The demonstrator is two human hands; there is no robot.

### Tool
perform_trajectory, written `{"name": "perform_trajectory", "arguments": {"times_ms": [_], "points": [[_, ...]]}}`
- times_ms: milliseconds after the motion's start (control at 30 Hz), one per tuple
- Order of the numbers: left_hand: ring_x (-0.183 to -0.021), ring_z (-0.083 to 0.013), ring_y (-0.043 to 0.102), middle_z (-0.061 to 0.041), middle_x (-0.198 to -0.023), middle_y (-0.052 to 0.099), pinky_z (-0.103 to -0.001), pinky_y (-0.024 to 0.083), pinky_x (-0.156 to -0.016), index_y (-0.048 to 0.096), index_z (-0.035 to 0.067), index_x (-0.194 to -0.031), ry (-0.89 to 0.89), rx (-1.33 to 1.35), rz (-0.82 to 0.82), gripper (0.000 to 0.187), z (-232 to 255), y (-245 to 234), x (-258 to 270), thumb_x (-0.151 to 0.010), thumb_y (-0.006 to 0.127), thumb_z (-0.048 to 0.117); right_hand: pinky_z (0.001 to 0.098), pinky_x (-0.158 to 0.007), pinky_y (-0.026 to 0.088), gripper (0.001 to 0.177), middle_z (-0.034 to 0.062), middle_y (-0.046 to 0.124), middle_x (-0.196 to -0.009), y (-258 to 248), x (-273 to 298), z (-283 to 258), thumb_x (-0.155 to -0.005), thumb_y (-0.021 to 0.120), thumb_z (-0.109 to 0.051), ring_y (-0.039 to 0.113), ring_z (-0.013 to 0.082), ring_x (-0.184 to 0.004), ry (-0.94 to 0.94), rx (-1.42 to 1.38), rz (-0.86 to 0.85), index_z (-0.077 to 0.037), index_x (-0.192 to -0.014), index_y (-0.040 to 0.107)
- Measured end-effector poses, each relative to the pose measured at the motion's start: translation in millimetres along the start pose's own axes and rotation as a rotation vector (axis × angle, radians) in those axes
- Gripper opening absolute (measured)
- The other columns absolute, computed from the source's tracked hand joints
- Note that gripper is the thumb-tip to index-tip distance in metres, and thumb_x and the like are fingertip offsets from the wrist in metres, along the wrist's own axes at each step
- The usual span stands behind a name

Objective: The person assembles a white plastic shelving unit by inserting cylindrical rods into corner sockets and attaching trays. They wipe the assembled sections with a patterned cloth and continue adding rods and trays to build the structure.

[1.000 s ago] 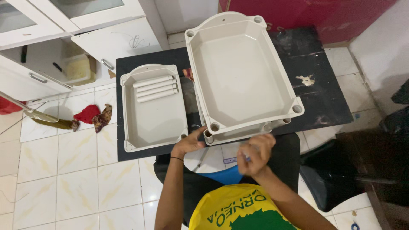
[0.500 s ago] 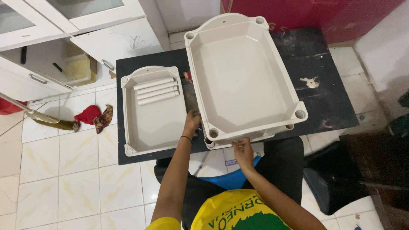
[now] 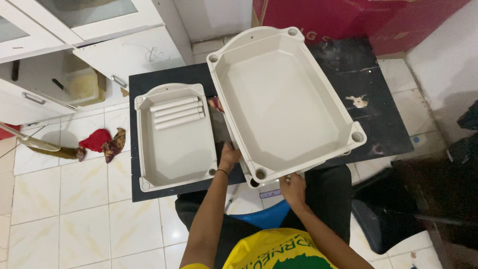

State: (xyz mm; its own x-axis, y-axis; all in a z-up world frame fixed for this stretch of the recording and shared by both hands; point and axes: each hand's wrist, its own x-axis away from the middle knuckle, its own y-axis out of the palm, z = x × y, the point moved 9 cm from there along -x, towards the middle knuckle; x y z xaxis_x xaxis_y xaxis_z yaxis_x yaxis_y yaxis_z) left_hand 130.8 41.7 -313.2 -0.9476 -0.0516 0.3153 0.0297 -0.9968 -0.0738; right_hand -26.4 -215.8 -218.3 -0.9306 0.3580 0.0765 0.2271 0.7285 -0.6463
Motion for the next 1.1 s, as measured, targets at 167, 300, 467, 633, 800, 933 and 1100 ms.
{"name": "perform_trajectory", "arguments": {"times_ms": [167, 300, 467, 633, 800, 933, 1100], "points": [[-0.076, -0.0254, 0.071, -0.020, -0.101, 0.071, -0.037, 0.060, -0.055, 0.054, -0.010, -0.115, -0.209, -0.052, 0.064, 0.050, -26, 9, 28, -0.076, 0.080, 0.007, 0.0457, -0.068, 0.058, 0.030, 0.0288, 0.071, -0.086, -35, -4, -1, -0.083, 0.072, -0.019, 0.072, 0.0418, -0.080, -0.110, 0.114, 0.072, 0.005, -0.100, 0.073], [-0.075, -0.0236, 0.073, -0.018, -0.098, 0.072, -0.035, 0.064, -0.056, 0.058, -0.008, -0.113, -0.214, 0.070, -0.007, 0.045, -33, 22, 54, -0.076, 0.078, 0.009, 0.0436, -0.065, 0.058, 0.027, 0.0258, 0.072, -0.081, -57, -16, -6, -0.077, 0.074, -0.016, 0.074, 0.0388, -0.073, -0.140, 0.173, 0.058, 0.004, -0.095, 0.072], [-0.070, -0.0253, 0.075, -0.018, -0.093, 0.072, -0.036, 0.066, -0.057, 0.058, -0.011, -0.113, -0.218, 0.301, -0.052, 0.042, -40, 52, 83, -0.078, 0.078, 0.002, 0.0447, -0.062, 0.056, 0.023, 0.0259, 0.071, -0.077, -84, -42, -19, -0.073, 0.079, -0.019, 0.071, 0.0405, -0.073, -0.377, 0.178, 0.047, 0.001, -0.083, 0.075], [-0.070, -0.0261, 0.075, -0.019, -0.092, 0.074, -0.034, 0.063, -0.056, 0.059, -0.010, -0.116, -0.268, 0.293, -0.080, 0.034, -40, 90, 97, -0.089, 0.074, 0.004, 0.0447, -0.062, 0.054, 0.023, 0.0210, 0.071, -0.083, -103, -96, 12, -0.085, 0.074, -0.017, 0.073, 0.0339, -0.072, -0.253, -0.187, 0.009, 0.004, -0.094, 0.072], [-0.073, -0.0263, 0.077, -0.015, -0.102, 0.073, -0.033, 0.062, -0.058, 0.056, 0.001, -0.119, -0.363, 0.381, -0.131, 0.032, -25, 124, 101, -0.090, 0.069, 0.004, 0.0422, -0.063, 0.054, 0.022, 0.0174, 0.071, -0.086, -106, -147, 20, -0.087, 0.070, -0.018, 0.072, 0.0305, -0.074, -0.093, -0.530, -0.073, 0.001, -0.099, 0.070], [-0.075, -0.0269, 0.076, -0.015, -0.101, 0.074, -0.031, 0.059, -0.055, 0.061, -0.003, -0.116, -0.353, 0.409, -0.154, 0.028, -9, 143, 102, -0.092, 0.071, 0.007, 0.0403, -0.064, 0.054, 0.021, 0.0146, 0.071, -0.089, -111, -165, 23, -0.089, 0.067, -0.018, 0.071, 0.0277, -0.076, -0.005, -0.590, -0.068, -0.002, -0.102, 0.069], [-0.082, -0.0281, 0.077, -0.015, -0.102, 0.074, -0.034, 0.061, -0.064, 0.062, -0.004, -0.117, -0.455, 0.549, -0.141, 0.031, 3, 156, 115, -0.091, 0.074, 0.007, 0.0378, -0.065, 0.053, 0.020, 0.0110, 0.070, -0.092, -105, -181, 34, -0.091, 0.064, -0.018, 0.070, 0.0242, -0.077, 0.044, -0.634, -0.052, -0.005, -0.106, 0.067]]}}
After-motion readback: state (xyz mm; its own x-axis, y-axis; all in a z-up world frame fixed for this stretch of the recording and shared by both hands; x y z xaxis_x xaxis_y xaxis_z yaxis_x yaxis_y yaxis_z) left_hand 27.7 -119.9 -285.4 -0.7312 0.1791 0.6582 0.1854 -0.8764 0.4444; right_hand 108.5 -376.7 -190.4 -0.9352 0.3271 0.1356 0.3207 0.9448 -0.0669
